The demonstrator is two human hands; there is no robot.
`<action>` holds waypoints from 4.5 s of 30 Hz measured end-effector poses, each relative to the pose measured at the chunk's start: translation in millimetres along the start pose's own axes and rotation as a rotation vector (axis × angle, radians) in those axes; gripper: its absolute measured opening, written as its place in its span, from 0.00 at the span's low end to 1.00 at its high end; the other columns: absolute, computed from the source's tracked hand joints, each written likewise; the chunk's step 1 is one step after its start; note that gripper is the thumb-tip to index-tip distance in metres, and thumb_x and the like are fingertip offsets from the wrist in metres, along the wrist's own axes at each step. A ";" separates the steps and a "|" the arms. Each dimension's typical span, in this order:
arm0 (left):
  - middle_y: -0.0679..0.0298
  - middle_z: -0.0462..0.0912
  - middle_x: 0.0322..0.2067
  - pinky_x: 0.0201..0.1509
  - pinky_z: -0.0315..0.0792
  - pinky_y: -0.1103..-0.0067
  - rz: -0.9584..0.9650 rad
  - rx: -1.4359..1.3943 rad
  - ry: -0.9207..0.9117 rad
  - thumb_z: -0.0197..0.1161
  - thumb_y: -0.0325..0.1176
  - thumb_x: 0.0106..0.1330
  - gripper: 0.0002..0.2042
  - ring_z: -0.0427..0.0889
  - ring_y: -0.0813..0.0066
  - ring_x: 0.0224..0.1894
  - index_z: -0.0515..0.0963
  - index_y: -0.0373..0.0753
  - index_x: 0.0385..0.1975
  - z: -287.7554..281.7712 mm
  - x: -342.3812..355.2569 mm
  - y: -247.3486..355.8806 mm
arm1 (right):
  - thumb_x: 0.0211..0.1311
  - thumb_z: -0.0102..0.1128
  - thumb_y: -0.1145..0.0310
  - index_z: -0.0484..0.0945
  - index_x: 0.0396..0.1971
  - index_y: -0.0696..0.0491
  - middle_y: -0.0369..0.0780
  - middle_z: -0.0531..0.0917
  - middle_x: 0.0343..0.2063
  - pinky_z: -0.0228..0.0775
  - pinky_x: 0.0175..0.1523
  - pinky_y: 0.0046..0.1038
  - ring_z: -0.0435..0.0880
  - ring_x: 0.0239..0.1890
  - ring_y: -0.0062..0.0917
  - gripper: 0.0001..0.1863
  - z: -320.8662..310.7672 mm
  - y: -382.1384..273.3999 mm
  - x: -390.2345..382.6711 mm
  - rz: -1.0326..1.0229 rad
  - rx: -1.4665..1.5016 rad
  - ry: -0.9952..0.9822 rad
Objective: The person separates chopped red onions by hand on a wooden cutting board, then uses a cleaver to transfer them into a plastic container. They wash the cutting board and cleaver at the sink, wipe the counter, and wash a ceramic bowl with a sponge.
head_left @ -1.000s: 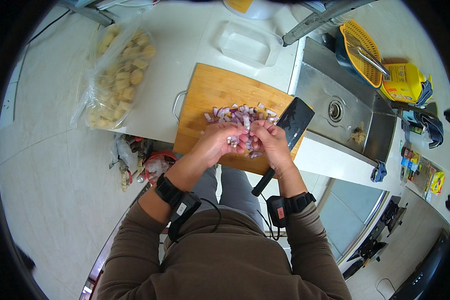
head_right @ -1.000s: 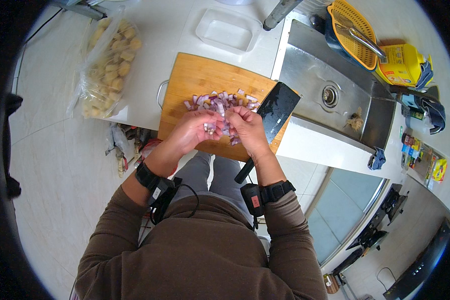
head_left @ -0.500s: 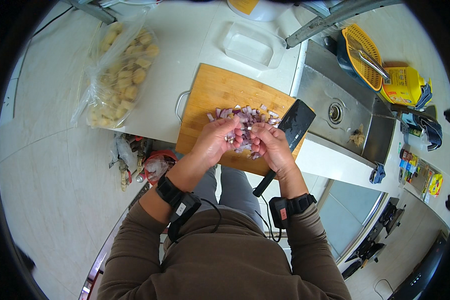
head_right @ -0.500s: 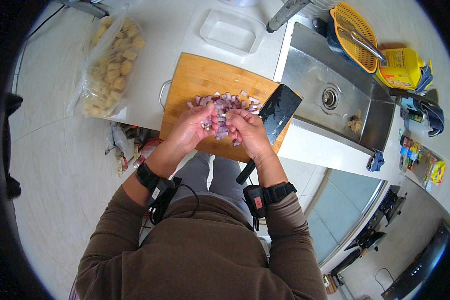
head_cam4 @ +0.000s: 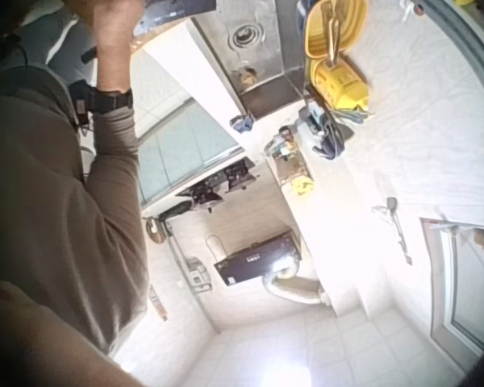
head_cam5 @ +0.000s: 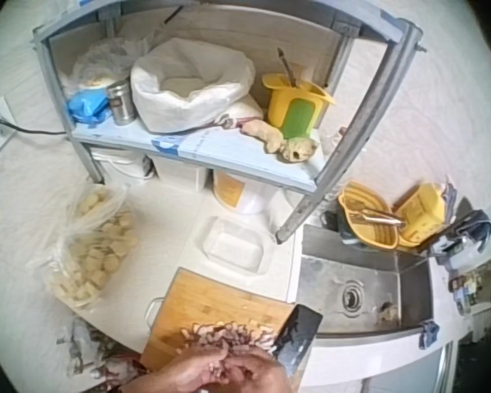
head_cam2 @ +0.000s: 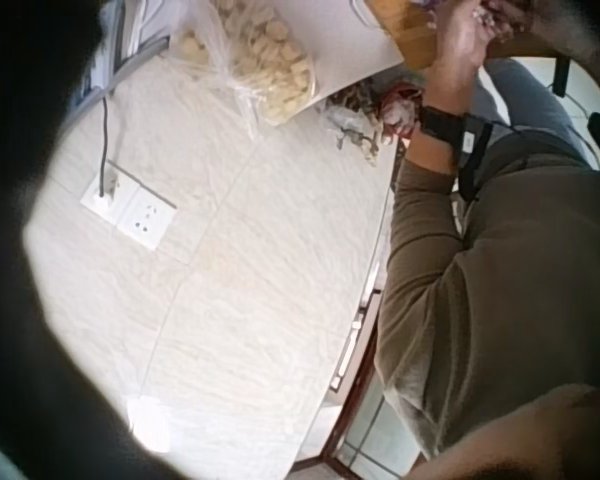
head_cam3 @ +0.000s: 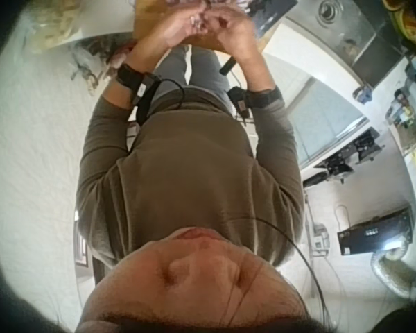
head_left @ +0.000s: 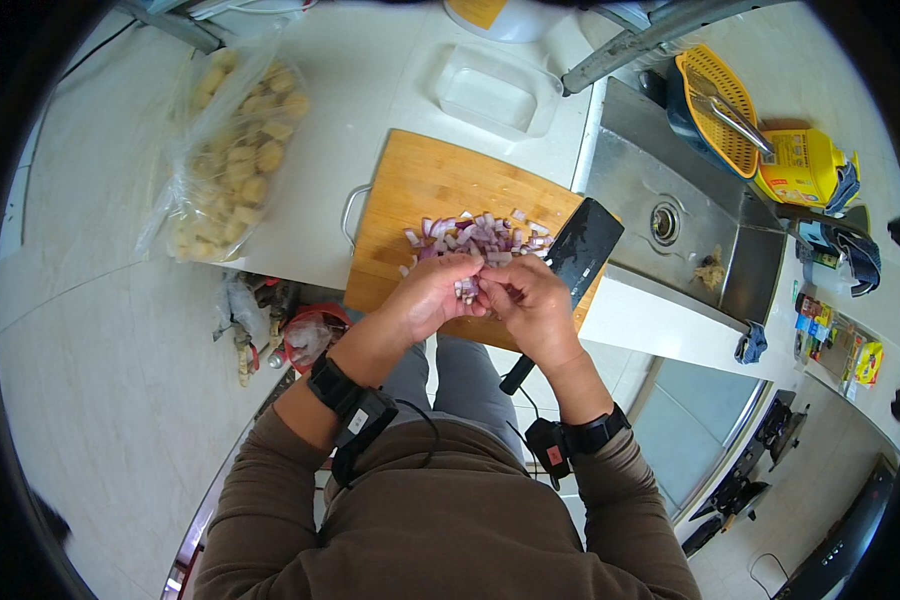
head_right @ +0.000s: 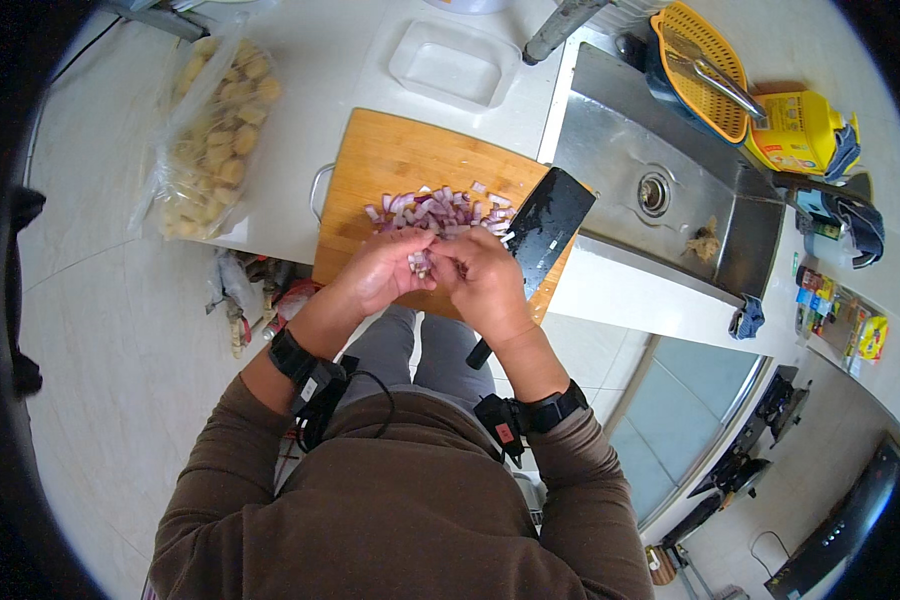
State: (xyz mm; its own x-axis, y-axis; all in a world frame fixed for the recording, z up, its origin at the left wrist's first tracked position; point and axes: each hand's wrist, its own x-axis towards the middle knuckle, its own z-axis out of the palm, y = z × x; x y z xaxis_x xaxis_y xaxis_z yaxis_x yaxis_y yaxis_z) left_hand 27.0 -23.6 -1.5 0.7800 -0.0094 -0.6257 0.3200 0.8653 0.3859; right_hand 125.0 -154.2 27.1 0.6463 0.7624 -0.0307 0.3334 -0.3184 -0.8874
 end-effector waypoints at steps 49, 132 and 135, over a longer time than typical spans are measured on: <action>0.65 0.79 0.31 0.38 0.72 0.81 0.096 0.053 0.053 0.58 0.36 0.65 0.10 0.76 0.78 0.32 0.77 0.36 0.39 12.9 -1.7 1.2 | 0.51 0.63 0.79 0.76 0.34 0.58 0.38 0.74 0.27 0.70 0.31 0.20 0.76 0.25 0.23 0.09 -20.8 12.2 6.6 0.031 0.062 -0.110; 0.60 0.78 0.29 0.37 0.72 0.76 0.102 0.103 0.071 0.53 0.28 0.61 0.06 0.77 0.71 0.30 0.76 0.34 0.31 -13.9 -22.0 -13.6 | 0.53 0.60 0.78 0.76 0.35 0.58 0.44 0.79 0.30 0.73 0.33 0.29 0.80 0.26 0.32 0.09 21.7 24.4 -60.4 0.249 -0.021 0.292; 0.60 0.78 0.29 0.37 0.72 0.76 0.110 0.168 0.075 0.53 0.29 0.61 0.06 0.77 0.71 0.31 0.76 0.34 0.31 -19.5 -24.9 -7.8 | 0.54 0.59 0.77 0.77 0.39 0.57 0.44 0.79 0.29 0.73 0.33 0.29 0.81 0.27 0.31 0.11 19.1 31.2 -57.7 0.156 0.004 0.219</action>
State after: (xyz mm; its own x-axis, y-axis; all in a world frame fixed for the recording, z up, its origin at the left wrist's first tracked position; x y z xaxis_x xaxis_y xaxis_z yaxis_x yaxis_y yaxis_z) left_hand -5.4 -20.3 -2.2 0.7748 0.1232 -0.6201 0.3254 0.7632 0.5582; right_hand 85.0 -197.4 -7.6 0.8232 0.5638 -0.0672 0.2156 -0.4199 -0.8816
